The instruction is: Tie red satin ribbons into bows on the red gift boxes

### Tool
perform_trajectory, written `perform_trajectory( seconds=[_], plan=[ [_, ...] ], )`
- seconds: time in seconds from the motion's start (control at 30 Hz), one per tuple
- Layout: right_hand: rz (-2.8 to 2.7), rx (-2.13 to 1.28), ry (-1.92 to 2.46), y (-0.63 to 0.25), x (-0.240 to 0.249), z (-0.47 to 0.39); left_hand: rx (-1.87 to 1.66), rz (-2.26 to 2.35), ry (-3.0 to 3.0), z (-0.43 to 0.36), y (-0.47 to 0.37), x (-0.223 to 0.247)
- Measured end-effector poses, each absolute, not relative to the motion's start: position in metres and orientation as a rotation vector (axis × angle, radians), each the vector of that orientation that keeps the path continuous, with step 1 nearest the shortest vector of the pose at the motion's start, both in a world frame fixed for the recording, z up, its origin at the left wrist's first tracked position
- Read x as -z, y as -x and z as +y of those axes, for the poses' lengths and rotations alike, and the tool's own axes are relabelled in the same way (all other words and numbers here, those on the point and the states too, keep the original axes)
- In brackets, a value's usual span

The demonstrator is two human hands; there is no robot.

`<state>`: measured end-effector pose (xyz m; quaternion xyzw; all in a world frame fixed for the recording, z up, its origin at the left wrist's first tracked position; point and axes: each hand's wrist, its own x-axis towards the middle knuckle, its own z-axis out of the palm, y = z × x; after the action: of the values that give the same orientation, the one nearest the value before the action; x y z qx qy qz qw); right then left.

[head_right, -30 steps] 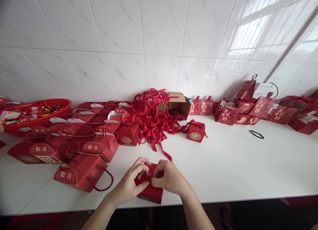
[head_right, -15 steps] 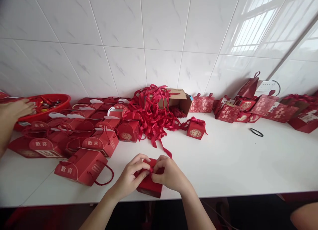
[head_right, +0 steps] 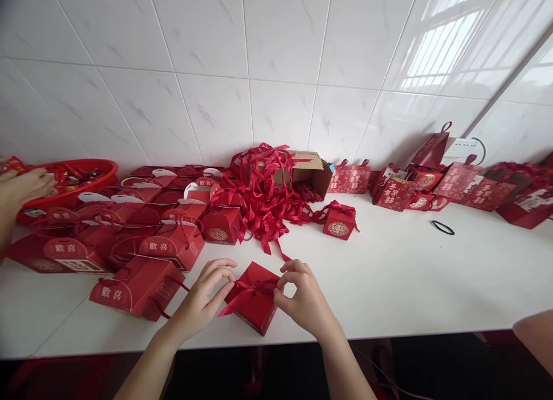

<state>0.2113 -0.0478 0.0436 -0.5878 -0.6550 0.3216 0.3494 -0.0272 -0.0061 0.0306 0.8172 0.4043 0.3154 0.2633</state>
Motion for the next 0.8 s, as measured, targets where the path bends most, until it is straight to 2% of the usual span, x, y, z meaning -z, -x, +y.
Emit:
perform_trajectory(
  seconds=[0.27,0.63,0.8],
  plan=[
    [-1.769,-0.802,1.461,-0.202,-0.034,-0.049,-0.856,0.879,-1.978,-0.012,0.005,-0.034],
    [-1.849,-0.644,1.580,-0.214,-0.041,-0.051,-0.937,1.103,-2.394,0.016,0.035,-0.024],
    [-1.643,-0.836,1.432,-0.223,-0.020,-0.055,-1.219,1.198,-1.901,0.004,0.039,0.011]
  ],
)
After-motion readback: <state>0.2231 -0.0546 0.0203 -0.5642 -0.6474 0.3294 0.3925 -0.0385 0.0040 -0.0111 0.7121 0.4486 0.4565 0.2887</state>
